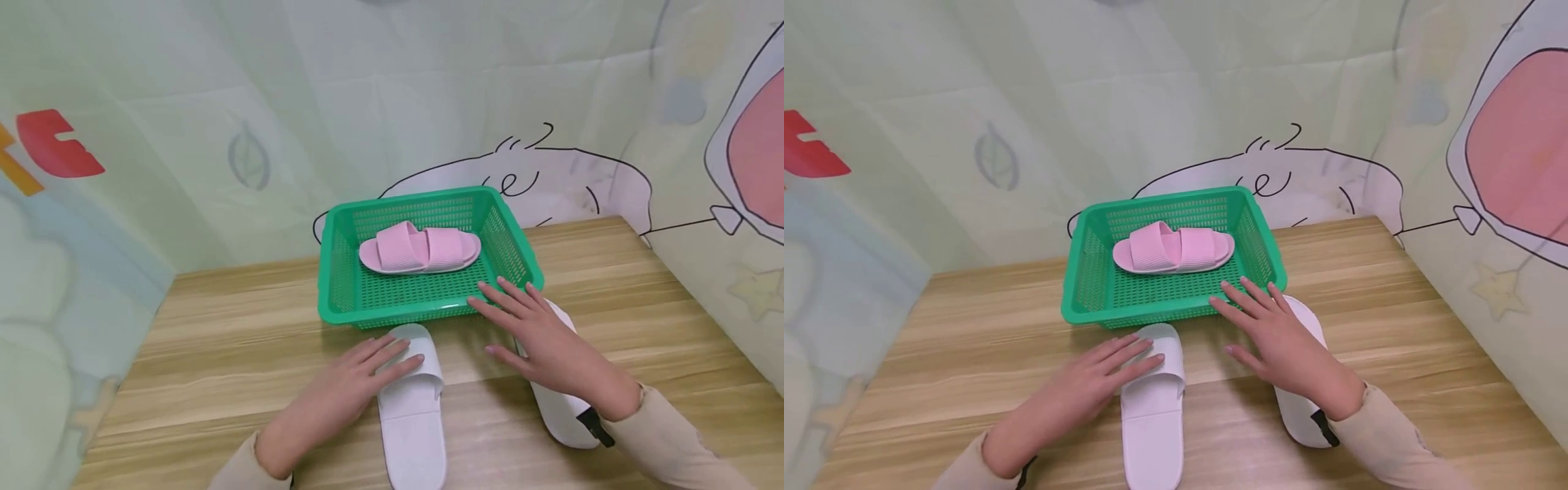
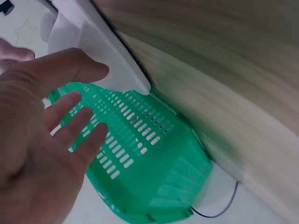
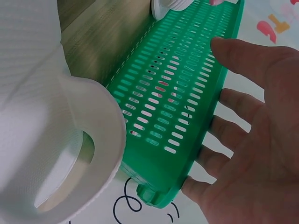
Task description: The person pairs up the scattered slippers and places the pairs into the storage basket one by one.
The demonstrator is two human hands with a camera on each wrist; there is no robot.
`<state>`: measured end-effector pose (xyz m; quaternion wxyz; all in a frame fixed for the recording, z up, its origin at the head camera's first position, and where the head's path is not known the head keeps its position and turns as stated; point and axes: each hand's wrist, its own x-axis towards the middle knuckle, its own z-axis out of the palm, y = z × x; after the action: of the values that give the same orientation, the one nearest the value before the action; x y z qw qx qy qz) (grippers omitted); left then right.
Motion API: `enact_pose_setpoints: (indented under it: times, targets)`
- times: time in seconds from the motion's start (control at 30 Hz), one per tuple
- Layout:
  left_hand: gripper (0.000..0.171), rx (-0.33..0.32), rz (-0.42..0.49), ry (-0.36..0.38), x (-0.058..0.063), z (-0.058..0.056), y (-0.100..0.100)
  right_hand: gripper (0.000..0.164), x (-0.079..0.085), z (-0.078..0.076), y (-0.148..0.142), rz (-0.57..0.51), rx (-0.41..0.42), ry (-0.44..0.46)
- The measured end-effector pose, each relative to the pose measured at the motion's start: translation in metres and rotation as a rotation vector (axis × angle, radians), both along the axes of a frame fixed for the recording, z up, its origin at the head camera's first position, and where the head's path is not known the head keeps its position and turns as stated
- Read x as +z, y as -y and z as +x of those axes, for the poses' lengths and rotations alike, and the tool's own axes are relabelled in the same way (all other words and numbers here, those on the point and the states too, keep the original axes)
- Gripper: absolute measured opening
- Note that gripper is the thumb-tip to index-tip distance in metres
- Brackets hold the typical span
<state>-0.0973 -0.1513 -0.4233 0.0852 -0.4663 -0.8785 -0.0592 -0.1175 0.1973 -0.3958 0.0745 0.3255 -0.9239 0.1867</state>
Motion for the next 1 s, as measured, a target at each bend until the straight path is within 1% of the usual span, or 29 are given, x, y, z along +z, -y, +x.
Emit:
enact_pose_setpoints:
  times: [0.17,0.23,0.33,0.5,0.67,0.8,1.0]
  targets:
    - [0.072,-0.018,-0.031,0.013,0.001,-0.002,-0.005,0.068,-0.001,0.000,0.001,-0.001,-0.011,0.011]
    - [0.070,-0.025,-0.048,0.002,-0.001,-0.003,-0.007,0.067,-0.001,-0.001,0.001,-0.004,-0.007,0.014]
    - [0.069,-0.024,-0.087,0.009,-0.003,-0.004,-0.008,0.067,-0.001,-0.002,0.001,-0.004,0.001,0.012]
    - [0.074,-0.007,-0.137,0.025,-0.003,-0.004,-0.012,0.068,0.003,-0.003,0.000,0.004,0.005,0.019]
    - [0.076,0.002,-0.176,0.016,-0.002,-0.003,-0.017,0.066,0.005,-0.002,0.001,0.010,0.000,0.023]
    - [0.079,0.000,-0.184,0.002,-0.003,-0.003,-0.020,0.066,0.006,-0.001,0.002,0.008,-0.004,0.016]
    - [0.073,0.015,-0.175,0.005,-0.002,-0.002,-0.021,0.065,0.006,-0.003,0.003,0.006,0.000,0.020]
